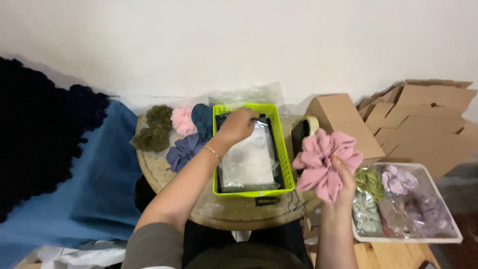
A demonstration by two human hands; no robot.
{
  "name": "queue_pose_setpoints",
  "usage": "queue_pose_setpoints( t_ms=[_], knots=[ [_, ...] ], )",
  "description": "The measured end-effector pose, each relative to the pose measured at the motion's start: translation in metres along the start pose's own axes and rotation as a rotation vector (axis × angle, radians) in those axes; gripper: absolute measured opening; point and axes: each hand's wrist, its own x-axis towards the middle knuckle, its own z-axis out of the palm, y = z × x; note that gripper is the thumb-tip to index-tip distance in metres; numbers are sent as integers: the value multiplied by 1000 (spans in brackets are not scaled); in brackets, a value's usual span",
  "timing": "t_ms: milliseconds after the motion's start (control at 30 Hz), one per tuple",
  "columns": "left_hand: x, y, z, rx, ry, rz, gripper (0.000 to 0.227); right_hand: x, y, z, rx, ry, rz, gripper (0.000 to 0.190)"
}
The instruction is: The person places scrunchies into plastic bags, uses a tool to help seal or finish the bags, and puts the bagged scrunchies into a storage basket.
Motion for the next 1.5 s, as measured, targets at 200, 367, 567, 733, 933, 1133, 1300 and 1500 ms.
queue_pose_setpoints(
  t_ms=[200,367,567,733,933,1133,1300,1500],
  knots=[
    [29,-29,54,191,-199,-41,55,2,14,-73,-204,-376,168,58],
    [42,-25,60,270,-341,-83,49,3,28,-91,-316,-1,155,51],
    [41,-39,63,324,-270,110,59,2,30,-105,-341,23,161,36],
    [38,-17,8,227,-144,289,21,1,29,-100,-317,22,199,55],
    [24,27,-77,-34,-151,104,27,-11,29,-73,-404,81,156,44],
    [0,65,-122,-362,35,-162,18,-15,30,-54,-499,-7,117,44],
    [-18,85,-135,-497,35,-381,21,-23,37,-18,-899,-871,-191,58],
    [-24,78,-120,-525,77,-403,25,-58,47,19,-1126,-1104,-217,96]
  ],
)
